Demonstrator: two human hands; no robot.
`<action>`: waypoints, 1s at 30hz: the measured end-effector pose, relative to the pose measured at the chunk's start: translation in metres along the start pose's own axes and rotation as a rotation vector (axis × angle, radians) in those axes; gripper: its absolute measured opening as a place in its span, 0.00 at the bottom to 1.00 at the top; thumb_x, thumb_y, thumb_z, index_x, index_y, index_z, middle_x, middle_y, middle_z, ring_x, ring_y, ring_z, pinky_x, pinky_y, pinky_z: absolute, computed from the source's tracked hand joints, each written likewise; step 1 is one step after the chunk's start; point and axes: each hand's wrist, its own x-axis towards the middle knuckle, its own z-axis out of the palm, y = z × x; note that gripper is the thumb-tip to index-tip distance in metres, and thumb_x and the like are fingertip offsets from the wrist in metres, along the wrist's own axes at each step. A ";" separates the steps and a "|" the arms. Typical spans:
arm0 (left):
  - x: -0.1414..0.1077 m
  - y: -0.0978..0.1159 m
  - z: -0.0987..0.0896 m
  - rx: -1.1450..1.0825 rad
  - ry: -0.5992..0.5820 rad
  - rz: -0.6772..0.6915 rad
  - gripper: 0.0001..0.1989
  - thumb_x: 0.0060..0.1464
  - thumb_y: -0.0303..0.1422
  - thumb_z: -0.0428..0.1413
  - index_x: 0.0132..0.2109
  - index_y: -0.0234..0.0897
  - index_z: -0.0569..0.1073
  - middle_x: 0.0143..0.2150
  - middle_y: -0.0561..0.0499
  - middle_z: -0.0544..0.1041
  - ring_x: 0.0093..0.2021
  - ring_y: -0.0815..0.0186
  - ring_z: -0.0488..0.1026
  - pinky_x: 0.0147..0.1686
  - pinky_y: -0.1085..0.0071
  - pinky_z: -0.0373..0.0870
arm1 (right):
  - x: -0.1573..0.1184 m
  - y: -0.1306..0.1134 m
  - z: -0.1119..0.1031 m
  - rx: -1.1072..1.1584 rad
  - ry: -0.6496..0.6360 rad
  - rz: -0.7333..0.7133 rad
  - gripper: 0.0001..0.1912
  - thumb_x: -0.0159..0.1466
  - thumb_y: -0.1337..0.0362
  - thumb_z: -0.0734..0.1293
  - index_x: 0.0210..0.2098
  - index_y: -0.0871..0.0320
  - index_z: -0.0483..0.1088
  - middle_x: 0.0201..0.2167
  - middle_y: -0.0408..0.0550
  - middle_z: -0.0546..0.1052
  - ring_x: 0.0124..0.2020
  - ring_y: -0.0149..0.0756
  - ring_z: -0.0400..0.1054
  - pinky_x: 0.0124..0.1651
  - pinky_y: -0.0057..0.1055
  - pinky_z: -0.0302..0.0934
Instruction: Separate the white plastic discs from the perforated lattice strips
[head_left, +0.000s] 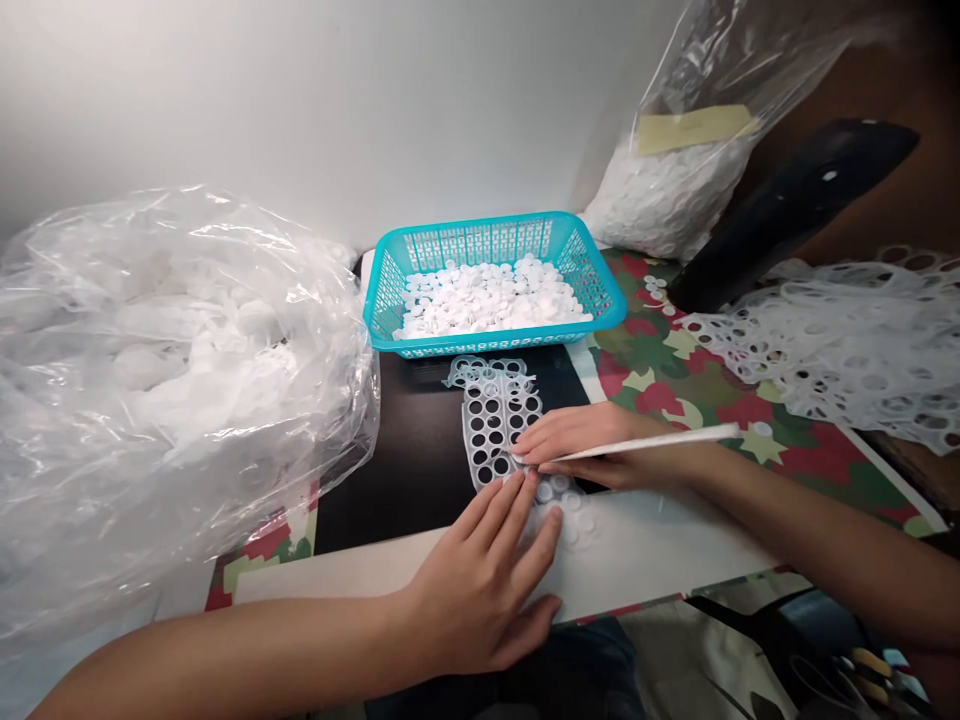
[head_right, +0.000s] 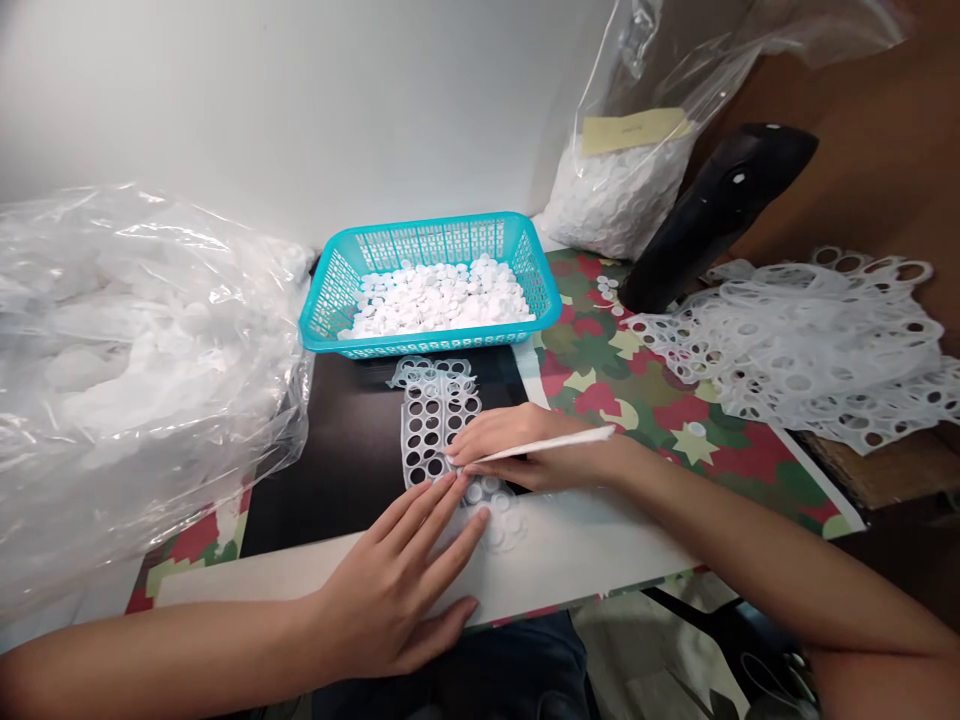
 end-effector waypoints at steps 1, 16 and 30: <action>0.001 0.000 0.000 0.000 0.005 0.001 0.29 0.61 0.41 0.46 0.62 0.24 0.59 0.63 0.25 0.59 0.65 0.43 0.54 0.60 0.53 0.54 | 0.000 0.001 0.000 -0.007 0.000 0.003 0.13 0.68 0.69 0.60 0.49 0.63 0.70 0.47 0.54 0.77 0.53 0.36 0.68 0.56 0.38 0.64; 0.003 0.002 0.003 0.003 0.040 0.003 0.29 0.59 0.42 0.46 0.60 0.23 0.61 0.61 0.24 0.60 0.64 0.42 0.56 0.59 0.52 0.56 | -0.007 -0.009 0.014 -0.355 0.060 0.030 0.17 0.70 0.69 0.55 0.56 0.63 0.65 0.52 0.57 0.73 0.57 0.37 0.64 0.56 0.37 0.65; 0.002 0.001 0.004 0.026 0.066 -0.007 0.29 0.60 0.44 0.46 0.59 0.25 0.62 0.60 0.28 0.64 0.63 0.45 0.59 0.59 0.55 0.56 | -0.001 -0.015 -0.012 0.106 -0.032 0.104 0.14 0.67 0.68 0.62 0.50 0.60 0.72 0.46 0.50 0.79 0.47 0.33 0.73 0.49 0.28 0.69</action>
